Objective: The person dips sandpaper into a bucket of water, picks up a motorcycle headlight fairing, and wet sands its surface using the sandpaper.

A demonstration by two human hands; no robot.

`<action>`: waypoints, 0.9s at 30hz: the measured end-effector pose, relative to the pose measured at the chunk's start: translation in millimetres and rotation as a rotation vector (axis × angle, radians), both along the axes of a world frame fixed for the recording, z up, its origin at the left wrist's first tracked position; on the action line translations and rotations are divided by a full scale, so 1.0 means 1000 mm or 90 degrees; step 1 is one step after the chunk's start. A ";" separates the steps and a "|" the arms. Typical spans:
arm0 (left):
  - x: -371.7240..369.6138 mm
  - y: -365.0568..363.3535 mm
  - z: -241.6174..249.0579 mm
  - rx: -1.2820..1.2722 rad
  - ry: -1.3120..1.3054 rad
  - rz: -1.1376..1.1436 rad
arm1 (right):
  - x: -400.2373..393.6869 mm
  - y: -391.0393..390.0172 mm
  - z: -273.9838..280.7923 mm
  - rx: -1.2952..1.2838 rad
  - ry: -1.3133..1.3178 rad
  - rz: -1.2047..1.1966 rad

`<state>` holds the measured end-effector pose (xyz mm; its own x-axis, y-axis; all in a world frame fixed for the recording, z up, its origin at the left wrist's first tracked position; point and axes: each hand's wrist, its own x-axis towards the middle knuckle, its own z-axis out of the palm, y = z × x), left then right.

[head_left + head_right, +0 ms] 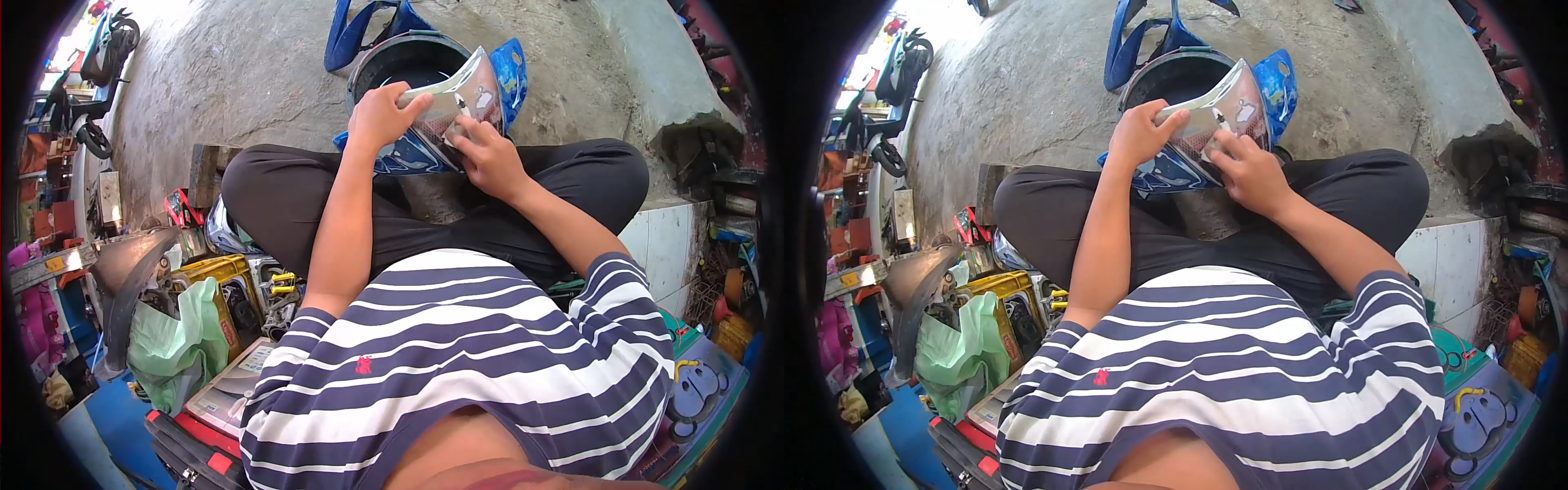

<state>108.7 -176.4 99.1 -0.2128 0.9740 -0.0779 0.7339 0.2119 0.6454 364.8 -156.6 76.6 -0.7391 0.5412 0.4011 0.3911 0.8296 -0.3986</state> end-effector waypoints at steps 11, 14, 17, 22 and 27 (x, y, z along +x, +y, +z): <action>-0.005 0.001 0.000 0.013 -0.015 0.025 | -0.013 0.004 0.005 -0.043 0.071 -0.038; -0.016 0.004 0.000 0.004 -0.020 0.073 | -0.016 0.029 0.005 -0.081 0.196 -0.158; -0.019 0.003 -0.007 0.053 0.013 0.107 | -0.011 0.024 0.000 -0.071 0.139 -0.131; -0.019 0.007 -0.004 0.093 0.097 0.327 | -0.018 0.008 0.007 0.028 0.043 -0.037; -0.032 0.011 -0.028 0.075 0.060 0.329 | -0.015 0.041 0.016 0.124 0.107 -0.219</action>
<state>77.0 -165.0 70.9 -0.6675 0.7415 0.0684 0.6088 0.4905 0.6236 350.3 -115.4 92.4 -0.4445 0.6473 0.6192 0.6012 0.7280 -0.3294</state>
